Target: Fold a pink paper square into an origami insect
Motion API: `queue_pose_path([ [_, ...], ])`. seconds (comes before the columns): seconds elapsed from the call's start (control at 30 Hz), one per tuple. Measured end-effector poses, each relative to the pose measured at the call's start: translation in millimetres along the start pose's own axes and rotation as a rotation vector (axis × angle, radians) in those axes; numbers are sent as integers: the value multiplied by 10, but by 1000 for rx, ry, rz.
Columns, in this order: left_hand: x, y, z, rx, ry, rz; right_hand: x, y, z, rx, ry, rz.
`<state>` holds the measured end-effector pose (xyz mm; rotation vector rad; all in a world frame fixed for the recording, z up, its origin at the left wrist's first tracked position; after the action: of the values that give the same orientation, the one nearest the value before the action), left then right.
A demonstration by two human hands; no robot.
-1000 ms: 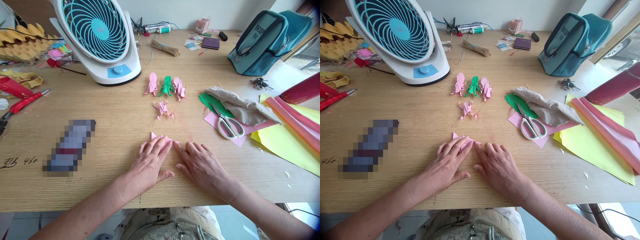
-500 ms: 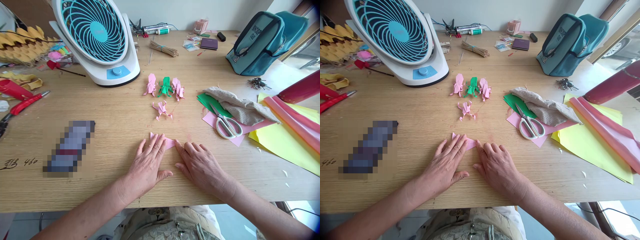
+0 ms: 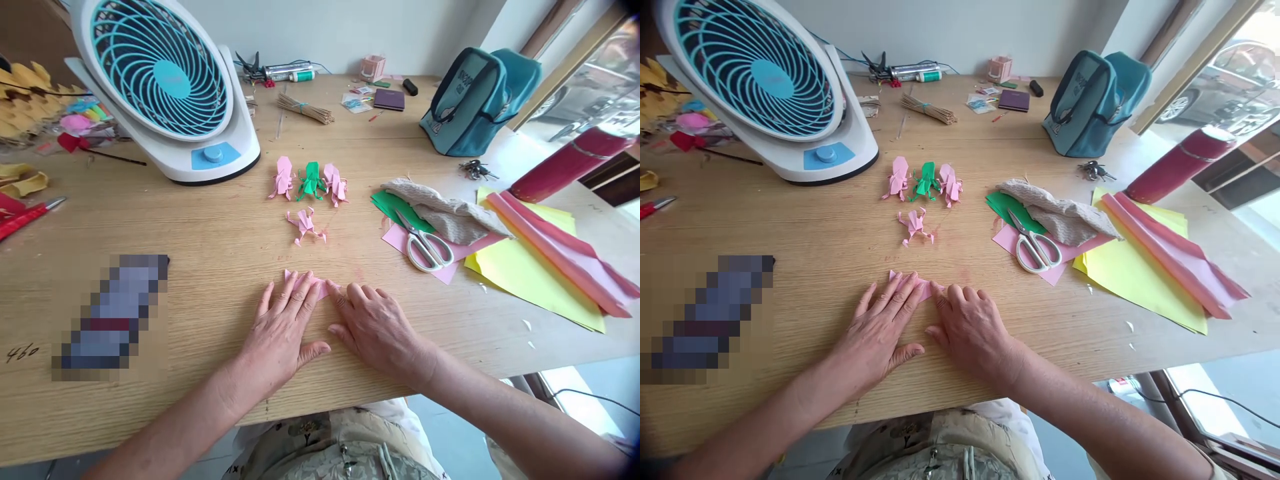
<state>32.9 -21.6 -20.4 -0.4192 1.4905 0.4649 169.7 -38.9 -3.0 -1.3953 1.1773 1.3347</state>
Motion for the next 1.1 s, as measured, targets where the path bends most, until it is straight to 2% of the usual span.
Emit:
queue_pose_path([
  [0.27, 19, 22, -31, 27, -67, -4, -3, -32, -42, 61, 11, 24],
  [0.4, 24, 34, -20, 27, -60, -35, -22, -13, -47, 117, -4, 35],
  [0.6, 23, 51, -24, 29, 15, -116, -68, -108, -32, 81, -12, 162],
  [0.7, 29, 92, 2, 101, 89, -168, -105, -181, 96, 93, -4, 267],
  [0.8, 6, 180, 93, 209, 111, -227, -120, -150, 269, 114, 8, 205],
  [0.9, -50, 311, 238, 254, 12, -295, -118, -66, 392, 132, 36, 138],
  [1.03, -108, 540, 339, 108, -263, -362, -104, -37, 441, 201, 107, 257],
  [1.1, -103, 610, 321, 42, -351, -407, -95, -49, 439, 226, 137, 338],
])
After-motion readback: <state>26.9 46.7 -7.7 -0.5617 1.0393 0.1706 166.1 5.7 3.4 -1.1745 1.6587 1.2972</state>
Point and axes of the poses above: each hand's wrist, its own z-axis towards the middle knuckle, its own x-axis out of the palm, y = z × x, the point moved 6 cm from there along z, towards the middle knuckle, and after that the axes turned 12 degrees about x, right-handed, at the moved point
